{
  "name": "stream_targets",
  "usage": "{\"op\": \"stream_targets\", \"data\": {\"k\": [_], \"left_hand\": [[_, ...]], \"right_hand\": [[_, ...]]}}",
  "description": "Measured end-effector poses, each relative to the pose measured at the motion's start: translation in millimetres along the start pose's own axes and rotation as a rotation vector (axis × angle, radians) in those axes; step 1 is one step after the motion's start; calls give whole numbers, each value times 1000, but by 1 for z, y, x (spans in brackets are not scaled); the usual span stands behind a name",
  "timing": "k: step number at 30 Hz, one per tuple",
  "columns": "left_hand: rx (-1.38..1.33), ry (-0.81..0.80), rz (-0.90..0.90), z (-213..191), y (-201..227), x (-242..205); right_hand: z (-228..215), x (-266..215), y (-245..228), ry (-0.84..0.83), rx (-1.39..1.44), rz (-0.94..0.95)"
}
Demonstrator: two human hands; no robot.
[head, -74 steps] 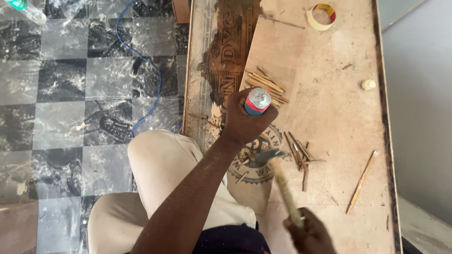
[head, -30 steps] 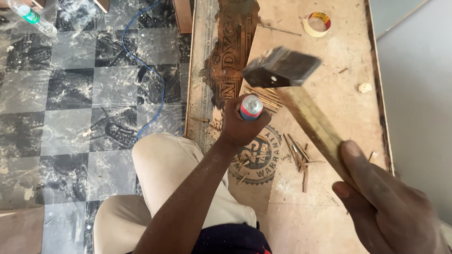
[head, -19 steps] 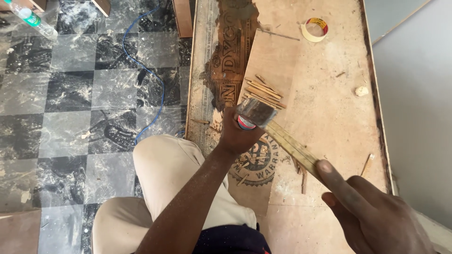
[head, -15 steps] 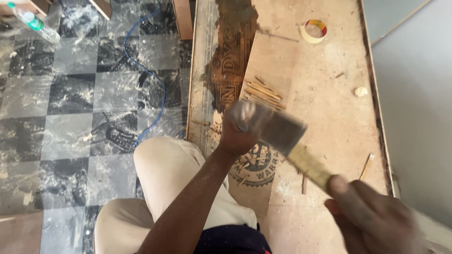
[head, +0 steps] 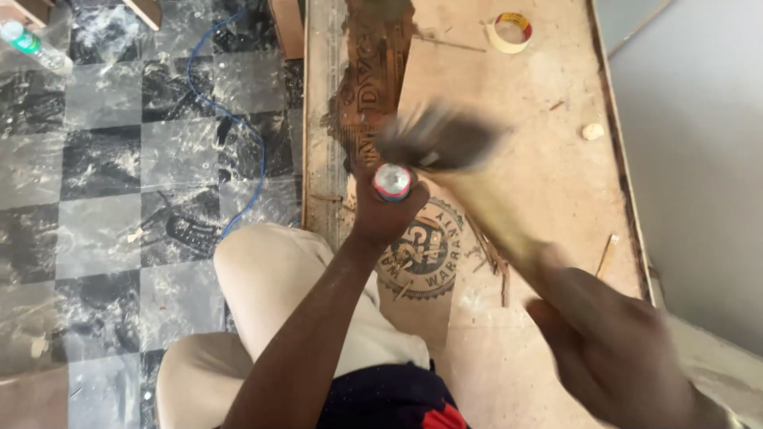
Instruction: The person sits at a workbench holding a cylindrical container in one hand and uses a chisel and hammer to split small wooden dowel sticks into shorter pieces, one at a time, placing the split pieces in a pile on the bench.
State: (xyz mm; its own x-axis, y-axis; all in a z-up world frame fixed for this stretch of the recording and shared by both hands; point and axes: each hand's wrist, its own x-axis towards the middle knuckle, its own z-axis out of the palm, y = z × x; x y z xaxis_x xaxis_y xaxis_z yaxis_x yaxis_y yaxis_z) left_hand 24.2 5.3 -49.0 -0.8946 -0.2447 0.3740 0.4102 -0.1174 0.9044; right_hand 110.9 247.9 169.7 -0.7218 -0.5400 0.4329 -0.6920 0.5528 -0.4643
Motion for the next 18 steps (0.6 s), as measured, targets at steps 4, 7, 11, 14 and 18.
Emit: {"op": "stream_targets", "data": {"k": [4, 7, 11, 14, 18], "left_hand": [[7, 35, -121, 7, 20, 7], [-76, 168, -132, 11, 18, -2], [-39, 42, -136, 4, 31, 5], [-33, 24, -124, 8, 27, 3], [48, 30, -190, 8, 23, 6]], "right_hand": [[7, 5, 24, -593, -273, 438], [5, -6, 22, -448, -102, 555], [10, -21, 22, -249, 53, 586], [22, -28, 27, -61, 149, 292], [30, -9, 18, -342, -21, 292]]}}
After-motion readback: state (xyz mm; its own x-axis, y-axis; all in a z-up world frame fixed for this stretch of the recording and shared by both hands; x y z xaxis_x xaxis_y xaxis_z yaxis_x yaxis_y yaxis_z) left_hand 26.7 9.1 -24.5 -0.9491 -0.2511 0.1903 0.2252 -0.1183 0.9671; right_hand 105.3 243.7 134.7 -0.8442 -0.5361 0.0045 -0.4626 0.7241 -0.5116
